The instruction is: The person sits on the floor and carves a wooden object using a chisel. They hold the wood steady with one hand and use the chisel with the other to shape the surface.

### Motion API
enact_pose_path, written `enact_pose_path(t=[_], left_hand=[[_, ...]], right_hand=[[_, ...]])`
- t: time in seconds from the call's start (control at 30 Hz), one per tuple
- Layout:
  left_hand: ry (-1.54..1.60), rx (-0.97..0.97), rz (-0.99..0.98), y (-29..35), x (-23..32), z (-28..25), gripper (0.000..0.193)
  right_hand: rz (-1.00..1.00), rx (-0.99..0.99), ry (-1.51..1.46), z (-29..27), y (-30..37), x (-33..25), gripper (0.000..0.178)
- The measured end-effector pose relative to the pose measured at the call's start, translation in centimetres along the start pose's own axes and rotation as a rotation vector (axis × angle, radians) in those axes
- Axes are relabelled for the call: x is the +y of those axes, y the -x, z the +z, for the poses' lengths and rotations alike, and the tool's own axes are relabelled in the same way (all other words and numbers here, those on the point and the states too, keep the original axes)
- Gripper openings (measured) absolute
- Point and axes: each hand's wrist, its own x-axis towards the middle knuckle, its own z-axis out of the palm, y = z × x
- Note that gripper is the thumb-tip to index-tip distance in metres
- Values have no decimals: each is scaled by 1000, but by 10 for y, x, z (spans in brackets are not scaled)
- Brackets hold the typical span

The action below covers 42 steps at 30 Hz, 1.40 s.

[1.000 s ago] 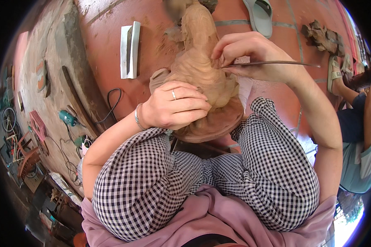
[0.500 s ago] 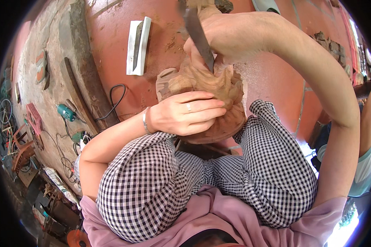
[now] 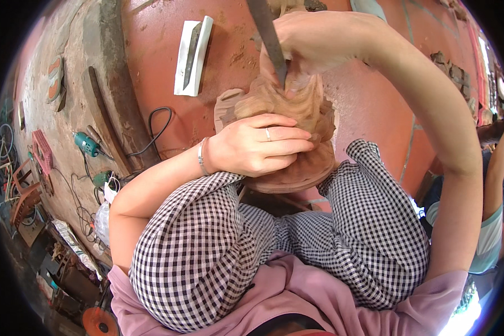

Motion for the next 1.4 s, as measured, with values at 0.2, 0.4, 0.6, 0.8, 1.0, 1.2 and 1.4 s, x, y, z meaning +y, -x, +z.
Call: enact_pose_path(t=[0.2,0.4,0.6,0.8,1.0,1.2,1.4], left_hand=[[36,25,-16,0,1,-4,3],[28,13,-16,3,-1,-2,2],[30,31,-20,3,2,-3,2],[46,16,-18,1,3,-7,3],[41,21,-22,3,2,-4,5],[0,10,-27,6,2,-4,14],[-18,61,-77,3,4,-2,17]], right_hand=[[117,-115,-144,-6,2,-3,23],[119,-30,-43,-6,-3,-10,25],[32,-13,-49,-1,0,-6,24],[112,-80,-80,-6,1,-7,25],[72,86,-40,4,3,-5,16],[166,489,-350,33,38,-10,16],[591,875,-477,96,76,-22,21]])
